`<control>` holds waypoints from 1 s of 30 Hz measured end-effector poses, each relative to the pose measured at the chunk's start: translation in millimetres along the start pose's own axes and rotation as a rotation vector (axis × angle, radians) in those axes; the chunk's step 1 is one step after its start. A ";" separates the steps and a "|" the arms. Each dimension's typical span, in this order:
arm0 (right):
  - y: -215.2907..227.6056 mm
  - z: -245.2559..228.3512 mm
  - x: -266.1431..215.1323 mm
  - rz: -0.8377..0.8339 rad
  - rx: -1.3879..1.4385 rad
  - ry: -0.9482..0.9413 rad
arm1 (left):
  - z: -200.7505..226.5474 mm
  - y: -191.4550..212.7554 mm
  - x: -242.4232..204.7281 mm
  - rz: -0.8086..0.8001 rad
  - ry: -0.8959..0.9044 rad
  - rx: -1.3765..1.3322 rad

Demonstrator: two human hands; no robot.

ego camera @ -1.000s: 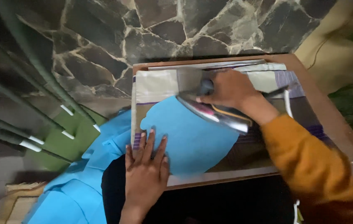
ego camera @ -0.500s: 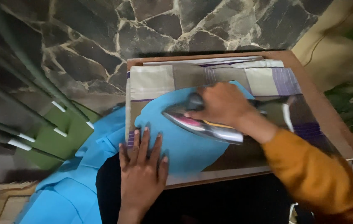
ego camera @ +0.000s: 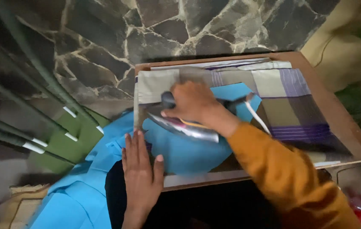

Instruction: The person irons blue fabric pieces shaped like petals and then arranges them on a patterned rug on the floor.

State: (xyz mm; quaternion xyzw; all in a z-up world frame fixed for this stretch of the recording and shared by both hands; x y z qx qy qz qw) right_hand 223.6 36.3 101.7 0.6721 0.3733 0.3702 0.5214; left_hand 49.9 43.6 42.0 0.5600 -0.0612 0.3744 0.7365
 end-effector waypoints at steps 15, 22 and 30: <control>-2.1 -43.1 -30.2 -0.052 -0.050 0.010 | -9.0 32.4 -4.4 0.197 0.125 -0.464; 0.5 -54.8 -37.7 -0.098 0.084 0.126 | -9.8 36.2 -6.8 0.279 0.118 -0.383; 4.4 -33.9 -96.0 -0.178 -0.008 0.253 | -9.8 35.8 -7.9 0.307 0.091 -0.380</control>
Point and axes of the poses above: each hand's wrist, its own x-axis towards the middle knuckle, its own y-axis out of the back of the hand, z = x × y, the point moved 8 cm from there along x, towards the middle knuckle, and after that the axes turned 7 degrees about x, right-handed, at the moved point
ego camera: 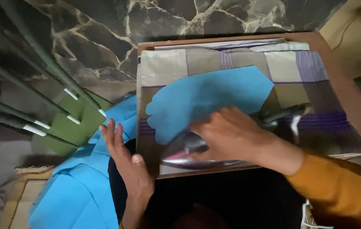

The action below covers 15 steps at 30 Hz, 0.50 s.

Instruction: The person irons blue fabric pieces shaped like petals and then arranges them on a patterned rug on the floor.

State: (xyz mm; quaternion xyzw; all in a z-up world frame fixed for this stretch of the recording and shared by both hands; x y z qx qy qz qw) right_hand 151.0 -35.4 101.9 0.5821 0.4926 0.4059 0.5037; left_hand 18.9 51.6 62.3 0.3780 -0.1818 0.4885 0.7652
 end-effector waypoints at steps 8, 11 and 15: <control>-7.0 63.9 -28.3 -0.099 -0.047 -0.190 | 15.2 -47.9 -10.7 -0.505 -0.267 0.360; 18.1 80.2 -28.3 0.162 -0.095 -0.320 | 26.0 -53.8 -10.4 -0.497 -0.382 0.453; 24.9 103.1 -12.1 0.200 -0.200 -0.481 | 28.6 -56.0 -9.1 -0.457 -0.422 0.550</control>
Point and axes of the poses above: each hand's wrist, its own x-axis towards the middle knuckle, its own y-axis out of the back of the hand, z = x × y, the point moved 8 cm from there along x, towards the middle knuckle, and after that the axes turned 7 degrees about x, right-handed, at the moved point
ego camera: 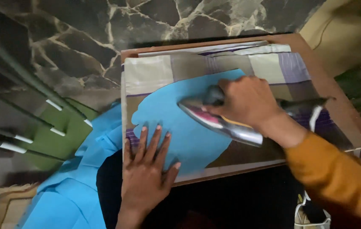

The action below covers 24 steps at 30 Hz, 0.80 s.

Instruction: The person irons blue fabric pieces shaped like petals and then arranges them on a patterned rug on the floor.

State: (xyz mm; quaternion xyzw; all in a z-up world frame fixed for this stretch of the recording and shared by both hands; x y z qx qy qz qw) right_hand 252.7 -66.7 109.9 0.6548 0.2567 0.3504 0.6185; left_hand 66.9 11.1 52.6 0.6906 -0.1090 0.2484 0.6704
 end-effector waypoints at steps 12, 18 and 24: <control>-12.7 22.1 65.0 0.086 -0.045 -0.098 | -1.7 -4.4 -1.0 -0.042 0.017 -0.039; -11.7 41.7 38.6 -0.009 -0.050 -0.067 | -4.2 -8.6 -1.0 -0.056 0.021 -0.018; -17.2 88.6 66.4 0.145 -0.054 -0.127 | -2.6 -9.3 -4.1 -0.026 0.016 0.017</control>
Point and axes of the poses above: each hand's wrist, its own x-axis towards the middle knuckle, its own y-axis out of the back of the hand, z = x × y, the point moved 8 cm from there along x, towards the middle knuckle, and after that the axes turned 7 degrees about x, right-handed, at the moved point
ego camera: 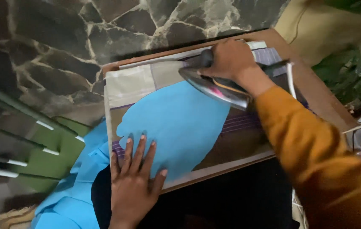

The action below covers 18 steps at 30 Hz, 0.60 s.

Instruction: The person irons blue fabric pieces shaped like petals and then arranges them on a patterned rug on the floor.

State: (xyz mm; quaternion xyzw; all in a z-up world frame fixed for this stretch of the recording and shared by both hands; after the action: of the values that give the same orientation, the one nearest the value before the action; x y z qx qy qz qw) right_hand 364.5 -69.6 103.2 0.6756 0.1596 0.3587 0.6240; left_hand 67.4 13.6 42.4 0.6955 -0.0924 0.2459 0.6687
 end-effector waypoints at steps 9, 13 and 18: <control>7.2 1.9 -14.7 -0.110 0.059 0.009 | 0.1 -2.7 0.2 -0.019 -0.014 0.019; 5.8 10.9 -26.1 -0.073 0.035 0.036 | -0.8 -6.7 -1.9 -0.010 -0.029 0.039; -9.8 36.4 0.3 0.000 -0.050 -0.012 | 0.5 -3.1 -1.5 0.027 -0.015 0.014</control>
State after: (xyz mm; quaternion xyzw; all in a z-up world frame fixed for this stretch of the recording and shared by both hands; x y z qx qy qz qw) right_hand 391.8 -94.2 95.2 0.6620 0.1470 0.3584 0.6416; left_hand 67.6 13.1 38.9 0.7007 -0.1052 0.2505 0.6597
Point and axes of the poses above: each hand's wrist, its own x-axis towards the middle knuckle, its own y-axis out of the back of the hand, z = x × y, the point moved 8 cm from there along x, towards the middle knuckle, and after that the axes turned 7 degrees about x, right-handed, at the moved point
